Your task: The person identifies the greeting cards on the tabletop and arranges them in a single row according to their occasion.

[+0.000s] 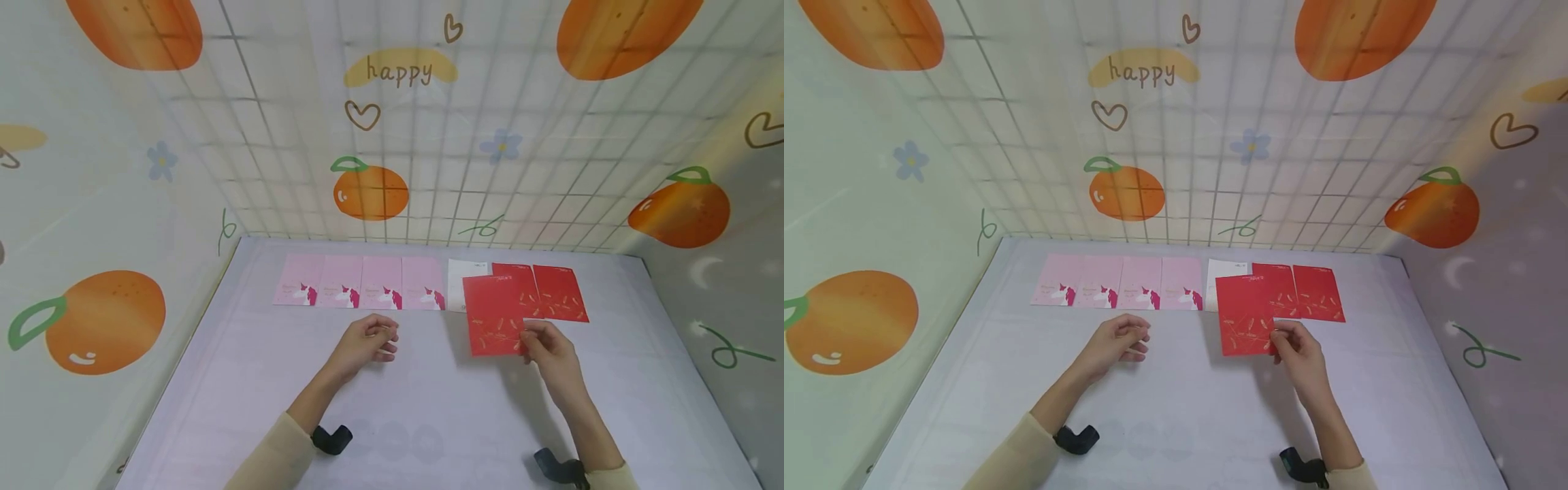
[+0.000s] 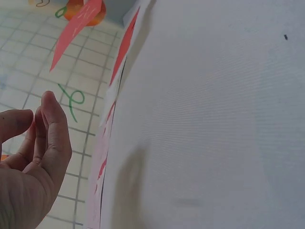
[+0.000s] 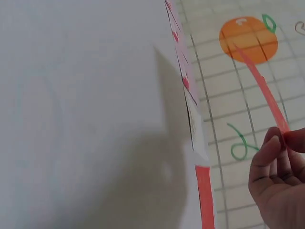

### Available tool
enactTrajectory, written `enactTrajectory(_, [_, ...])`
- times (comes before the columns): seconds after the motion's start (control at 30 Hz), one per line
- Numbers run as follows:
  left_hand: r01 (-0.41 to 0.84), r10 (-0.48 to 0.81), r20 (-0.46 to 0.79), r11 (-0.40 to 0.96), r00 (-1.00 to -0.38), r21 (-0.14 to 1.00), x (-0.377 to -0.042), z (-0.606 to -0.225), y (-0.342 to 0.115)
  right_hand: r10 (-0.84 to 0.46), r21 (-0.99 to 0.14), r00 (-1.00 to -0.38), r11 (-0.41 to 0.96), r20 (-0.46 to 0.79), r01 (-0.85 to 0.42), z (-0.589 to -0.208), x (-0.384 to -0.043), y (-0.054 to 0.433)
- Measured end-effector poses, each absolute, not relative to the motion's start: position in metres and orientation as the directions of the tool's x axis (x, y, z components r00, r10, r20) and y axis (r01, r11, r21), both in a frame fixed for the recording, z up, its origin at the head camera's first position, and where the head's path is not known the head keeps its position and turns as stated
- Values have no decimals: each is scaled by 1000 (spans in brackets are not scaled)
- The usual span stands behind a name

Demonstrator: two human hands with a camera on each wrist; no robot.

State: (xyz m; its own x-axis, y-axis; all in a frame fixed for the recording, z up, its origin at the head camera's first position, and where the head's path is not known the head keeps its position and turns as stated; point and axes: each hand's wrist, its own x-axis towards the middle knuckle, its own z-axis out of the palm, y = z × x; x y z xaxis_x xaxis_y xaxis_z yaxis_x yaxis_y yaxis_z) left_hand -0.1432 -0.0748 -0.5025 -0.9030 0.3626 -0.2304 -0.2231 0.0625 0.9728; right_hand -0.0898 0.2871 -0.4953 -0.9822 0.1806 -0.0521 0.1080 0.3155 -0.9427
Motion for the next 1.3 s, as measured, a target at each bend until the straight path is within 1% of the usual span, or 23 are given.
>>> enactTrajectory(0.2, [-229,357,-238,67,-903,971,-140,-504,-75,258,-932,-965,336,-50,138,-491,-96,309])
enactTrajectory(0.37, [-227,348,-244,88,-905,970,-138,-506,-76,327,-935,-943,309,-65,172,-489,-103,328])
enactTrajectory(0.53, [-209,344,-237,117,-908,971,-135,-508,-78,367,-936,-926,292,-81,198,-490,-110,346])
enactTrajectory(0.67, [-179,345,-222,153,-912,972,-131,-508,-79,407,-937,-906,256,-118,237,-487,-116,361])
enactTrajectory(0.8, [-154,342,-213,191,-915,969,-128,-506,-79,442,-946,-882,184,-164,268,-484,-121,376])
enactTrajectory(0.9, [-148,336,-210,201,-918,968,-127,-505,-80,459,-954,-867,119,-193,276,-482,-126,388])
enactTrajectory(1.0, [-148,331,-210,203,-920,968,-125,-505,-80,473,-952,-854,89,-217,292,-482,-131,400])
enactTrajectory(1.3, [-95,344,-185,262,-921,960,-122,-504,-82,522,-919,-811,118,-265,376,-491,-147,439])
